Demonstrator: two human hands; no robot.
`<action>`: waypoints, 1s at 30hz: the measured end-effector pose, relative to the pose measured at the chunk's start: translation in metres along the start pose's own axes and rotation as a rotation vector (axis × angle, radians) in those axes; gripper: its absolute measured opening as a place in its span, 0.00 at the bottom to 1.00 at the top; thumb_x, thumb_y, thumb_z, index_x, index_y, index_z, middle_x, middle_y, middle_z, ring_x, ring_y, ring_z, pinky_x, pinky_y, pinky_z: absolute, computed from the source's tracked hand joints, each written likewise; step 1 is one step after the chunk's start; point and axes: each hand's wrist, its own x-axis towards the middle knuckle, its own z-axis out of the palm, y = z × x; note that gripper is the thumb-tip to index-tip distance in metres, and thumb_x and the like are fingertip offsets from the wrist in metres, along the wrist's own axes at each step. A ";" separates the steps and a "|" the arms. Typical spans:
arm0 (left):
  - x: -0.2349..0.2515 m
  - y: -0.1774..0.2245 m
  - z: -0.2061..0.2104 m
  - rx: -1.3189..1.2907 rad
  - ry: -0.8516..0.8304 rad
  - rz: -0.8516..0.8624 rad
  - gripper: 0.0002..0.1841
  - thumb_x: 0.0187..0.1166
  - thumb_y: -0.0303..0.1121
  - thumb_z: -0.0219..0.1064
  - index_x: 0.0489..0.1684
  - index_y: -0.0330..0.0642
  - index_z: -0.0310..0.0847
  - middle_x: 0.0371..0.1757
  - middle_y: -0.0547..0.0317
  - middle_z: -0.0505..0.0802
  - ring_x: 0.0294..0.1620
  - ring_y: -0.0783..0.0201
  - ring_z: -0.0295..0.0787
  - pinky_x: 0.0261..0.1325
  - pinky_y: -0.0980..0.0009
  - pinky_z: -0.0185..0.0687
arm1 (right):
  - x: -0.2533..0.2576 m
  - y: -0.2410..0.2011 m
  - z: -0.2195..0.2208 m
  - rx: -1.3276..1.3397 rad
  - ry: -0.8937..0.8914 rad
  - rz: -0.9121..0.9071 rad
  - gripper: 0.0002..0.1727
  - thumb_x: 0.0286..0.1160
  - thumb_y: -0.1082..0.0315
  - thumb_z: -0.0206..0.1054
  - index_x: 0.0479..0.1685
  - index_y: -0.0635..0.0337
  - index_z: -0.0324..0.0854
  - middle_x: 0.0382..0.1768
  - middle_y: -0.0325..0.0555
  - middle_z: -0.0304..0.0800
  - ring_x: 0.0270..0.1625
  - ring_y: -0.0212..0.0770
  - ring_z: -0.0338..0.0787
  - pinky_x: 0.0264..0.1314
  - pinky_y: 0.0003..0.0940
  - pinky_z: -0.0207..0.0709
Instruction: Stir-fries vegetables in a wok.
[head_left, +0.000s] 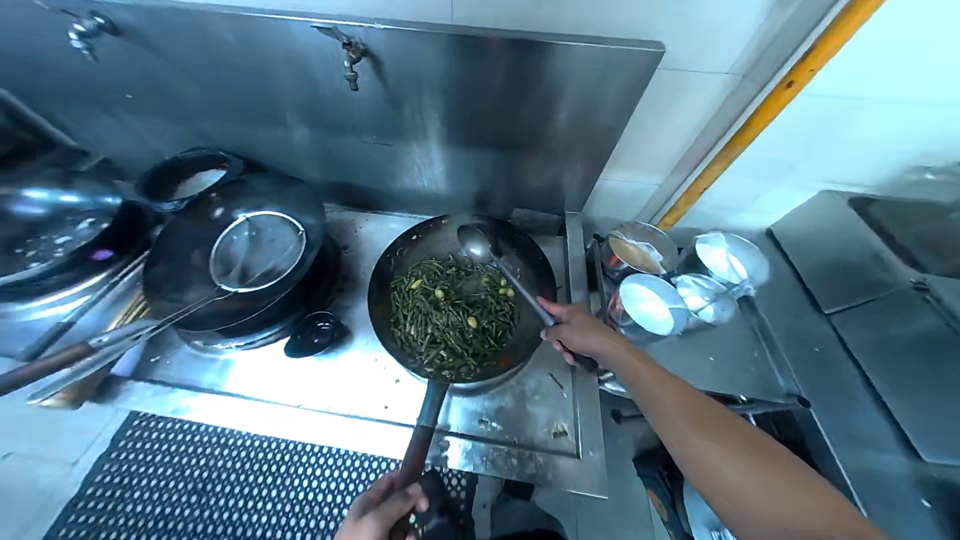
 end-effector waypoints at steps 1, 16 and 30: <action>-0.003 -0.003 -0.001 -0.010 0.013 -0.003 0.13 0.90 0.31 0.56 0.66 0.36 0.74 0.42 0.52 0.92 0.21 0.66 0.85 0.21 0.71 0.84 | 0.004 0.001 0.002 0.099 -0.084 0.021 0.42 0.86 0.66 0.64 0.97 0.32 0.49 0.29 0.45 0.79 0.18 0.35 0.76 0.19 0.28 0.74; 0.021 0.023 -0.005 -0.059 -0.219 -0.177 0.13 0.87 0.31 0.58 0.65 0.39 0.73 0.24 0.59 0.80 0.12 0.69 0.75 0.13 0.74 0.77 | -0.157 -0.010 -0.001 -0.715 -0.032 0.026 0.42 0.82 0.63 0.64 0.93 0.13 0.53 0.55 0.48 0.90 0.50 0.50 0.90 0.53 0.55 0.84; 0.057 0.028 -0.064 -0.056 -0.441 -0.238 0.18 0.84 0.28 0.65 0.68 0.39 0.66 0.29 0.54 0.81 0.16 0.62 0.80 0.18 0.66 0.85 | -0.279 -0.081 0.074 -0.982 0.125 0.293 0.45 0.74 0.61 0.67 0.91 0.11 0.55 0.43 0.57 0.93 0.45 0.63 0.92 0.47 0.69 0.81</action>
